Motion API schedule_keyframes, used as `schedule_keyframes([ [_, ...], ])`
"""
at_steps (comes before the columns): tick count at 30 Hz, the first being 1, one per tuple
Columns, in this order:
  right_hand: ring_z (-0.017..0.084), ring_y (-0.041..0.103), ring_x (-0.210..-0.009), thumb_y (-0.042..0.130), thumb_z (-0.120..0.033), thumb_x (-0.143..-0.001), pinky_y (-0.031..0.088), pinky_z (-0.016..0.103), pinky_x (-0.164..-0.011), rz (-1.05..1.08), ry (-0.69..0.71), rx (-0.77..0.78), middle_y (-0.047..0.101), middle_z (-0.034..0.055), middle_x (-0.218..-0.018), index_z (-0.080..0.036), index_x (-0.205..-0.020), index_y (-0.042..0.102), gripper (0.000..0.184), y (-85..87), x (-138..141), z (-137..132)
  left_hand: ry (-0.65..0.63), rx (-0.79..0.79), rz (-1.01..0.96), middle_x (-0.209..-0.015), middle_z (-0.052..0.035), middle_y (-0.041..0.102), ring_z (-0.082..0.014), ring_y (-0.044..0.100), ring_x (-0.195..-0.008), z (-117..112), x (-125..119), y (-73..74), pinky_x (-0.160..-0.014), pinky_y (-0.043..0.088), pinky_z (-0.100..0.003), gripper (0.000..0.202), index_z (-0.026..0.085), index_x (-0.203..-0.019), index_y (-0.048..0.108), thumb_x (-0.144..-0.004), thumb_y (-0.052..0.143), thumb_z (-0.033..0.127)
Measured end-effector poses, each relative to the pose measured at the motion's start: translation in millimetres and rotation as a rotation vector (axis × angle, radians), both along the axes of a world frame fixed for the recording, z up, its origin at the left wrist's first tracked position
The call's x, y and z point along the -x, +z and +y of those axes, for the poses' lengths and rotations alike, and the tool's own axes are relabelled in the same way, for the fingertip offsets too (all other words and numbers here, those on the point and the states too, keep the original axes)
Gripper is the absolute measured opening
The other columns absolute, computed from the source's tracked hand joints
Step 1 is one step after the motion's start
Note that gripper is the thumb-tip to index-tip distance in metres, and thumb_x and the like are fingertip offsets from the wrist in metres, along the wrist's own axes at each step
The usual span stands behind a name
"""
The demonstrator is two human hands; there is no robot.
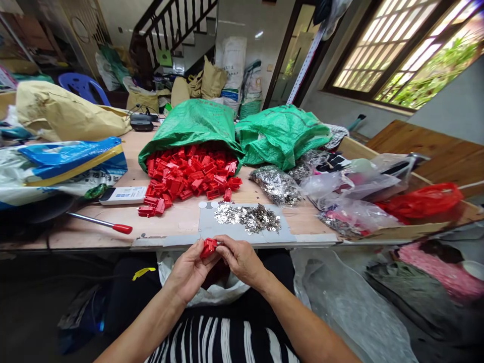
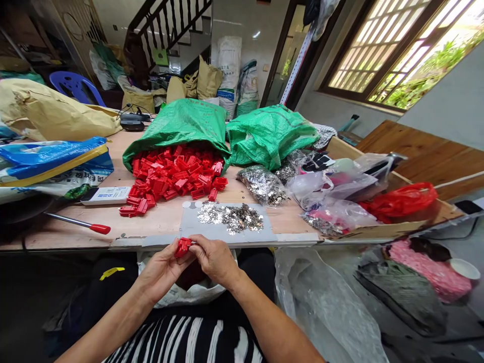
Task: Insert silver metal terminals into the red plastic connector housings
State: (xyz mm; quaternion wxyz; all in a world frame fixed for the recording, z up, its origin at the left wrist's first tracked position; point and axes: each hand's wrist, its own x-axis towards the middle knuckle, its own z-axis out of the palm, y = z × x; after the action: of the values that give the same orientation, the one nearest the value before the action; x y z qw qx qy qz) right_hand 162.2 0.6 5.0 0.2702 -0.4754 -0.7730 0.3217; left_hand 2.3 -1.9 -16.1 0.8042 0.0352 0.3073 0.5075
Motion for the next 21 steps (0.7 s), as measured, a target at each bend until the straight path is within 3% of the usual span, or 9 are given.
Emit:
schedule_keyframes([
  [3,0.014,0.057,-0.065,0.036,-0.039,-0.098,0.04,0.022,-0.062,0.057,-0.043,-0.01,0.064,0.0015,-0.074,-0.022,-0.099,0.064,0.033,-5.6,0,2,-0.041,-0.035,0.009,-0.087,-0.0111,0.074,-0.0194,0.071,-0.085,-1,-1,-2.6,-0.094,0.052,-0.037,0.015,0.009,-0.081,0.068,-0.088,0.056,0.015],
  [6,0.013,0.053,-0.059,0.034,-0.041,-0.099,0.039,0.022,-0.059,0.082,-0.038,0.05,0.058,-0.0009,-0.062,-0.021,-0.094,0.065,0.037,-12.2,-3,8,-0.075,-0.142,0.067,-0.087,-0.0077,0.073,-0.0201,0.069,-0.09,-2,1,-6.8,-0.098,0.047,-0.037,0.01,0.013,-0.075,0.065,-0.08,0.069,0.021],
  [10,0.013,0.057,-0.062,0.035,-0.037,-0.099,0.042,0.022,-0.065,0.036,-0.071,0.064,0.06,-0.0018,-0.064,-0.021,-0.108,0.062,0.033,-15.7,-12,27,-0.128,-0.318,0.457,-0.086,-0.0046,0.07,-0.018,0.065,-0.086,-1,8,-18.1,-0.088,0.047,-0.031,0.019,0.016,-0.068,0.063,-0.072,0.075,0.029],
  [12,0.015,0.062,-0.079,0.041,-0.034,-0.097,0.043,0.025,-0.074,-0.082,-0.144,-0.016,0.067,0.0021,-0.083,-0.02,-0.112,0.06,0.028,-14.9,-17,40,-0.145,-0.382,0.667,-0.091,-0.0054,0.069,-0.0189,0.062,-0.087,0,11,-26.0,-0.084,0.045,-0.029,0.018,0.016,-0.07,0.067,-0.066,0.079,0.03],
  [15,0.019,0.06,-0.101,0.047,-0.029,-0.094,0.041,0.028,-0.086,-0.354,-0.265,-0.114,0.065,0.0073,-0.11,-0.021,-0.115,0.058,0.025,-12.4,-23,63,-0.198,-0.441,0.774,-0.09,-0.0053,0.069,-0.0212,0.06,-0.09,1,13,-37.1,-0.083,0.043,-0.028,0.019,0.018,-0.075,0.07,-0.063,0.079,0.03],
  [21,0.023,0.061,-0.102,0.046,-0.036,-0.094,0.042,0.03,-0.084,-0.665,-0.495,-0.021,0.064,0.0108,-0.112,-0.021,-0.12,0.051,0.03,-4.8,-17,116,-0.23,-0.48,0.859,-0.078,-0.0014,0.066,-0.0181,0.057,-0.079,1,16,-47.7,-0.077,0.042,-0.027,0.016,0.02,-0.08,0.07,-0.071,0.071,0.033],
])
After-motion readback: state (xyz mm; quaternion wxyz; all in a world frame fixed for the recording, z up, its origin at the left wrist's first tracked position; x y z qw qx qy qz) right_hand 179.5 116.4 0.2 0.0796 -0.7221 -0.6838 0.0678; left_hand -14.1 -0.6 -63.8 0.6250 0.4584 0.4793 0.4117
